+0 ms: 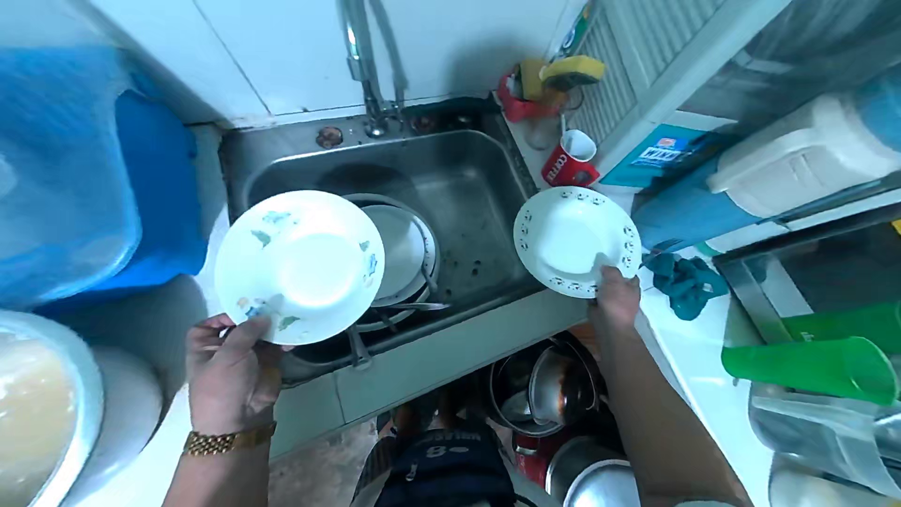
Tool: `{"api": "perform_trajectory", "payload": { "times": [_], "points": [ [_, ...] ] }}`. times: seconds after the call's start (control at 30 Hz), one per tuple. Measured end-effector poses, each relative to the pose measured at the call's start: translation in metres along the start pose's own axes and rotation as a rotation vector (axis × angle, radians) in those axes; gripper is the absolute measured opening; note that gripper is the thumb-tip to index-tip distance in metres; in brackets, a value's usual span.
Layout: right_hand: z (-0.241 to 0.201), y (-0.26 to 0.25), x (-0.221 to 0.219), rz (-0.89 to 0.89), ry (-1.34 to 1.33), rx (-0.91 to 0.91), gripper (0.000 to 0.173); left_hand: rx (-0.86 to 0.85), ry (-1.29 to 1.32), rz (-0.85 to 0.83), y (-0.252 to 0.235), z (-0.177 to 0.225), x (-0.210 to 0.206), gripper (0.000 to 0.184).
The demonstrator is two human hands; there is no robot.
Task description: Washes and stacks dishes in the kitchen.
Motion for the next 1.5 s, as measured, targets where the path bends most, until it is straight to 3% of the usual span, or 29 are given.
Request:
{"api": "perform_trajectory", "payload": {
  "times": [0.2,0.63,0.8,1.33,1.5],
  "points": [
    [0.018,-0.021,0.030,0.118,-0.004,-0.071,0.043,0.056,0.004,-0.070,0.010,-0.016,-0.026,0.024],
    [0.022,-0.046,0.039,0.165,0.057,-0.102,0.048,0.099,0.033,-0.114,0.026,-0.023,-0.057,0.023],
    [0.023,-0.061,0.042,0.152,0.132,-0.054,0.045,0.124,0.040,-0.132,0.032,-0.028,-0.062,0.023],
    [0.022,-0.080,0.055,0.086,0.597,0.083,0.060,0.207,0.102,-0.225,0.050,-0.033,-0.085,0.027],
    [0.007,-0.074,0.067,0.158,0.643,0.223,0.064,0.254,0.121,-0.224,0.056,-0.035,-0.087,0.038]
  ]
}}
Point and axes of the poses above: each hand's wrist, its own y-axis away from the middle knuckle, its own x-axis out of the back of the hand, z = x × y, the point moved 9 cm from there along -y, towards the middle knuckle, and after that the axes turned 8 degrees about z, right-handed, at the moved point
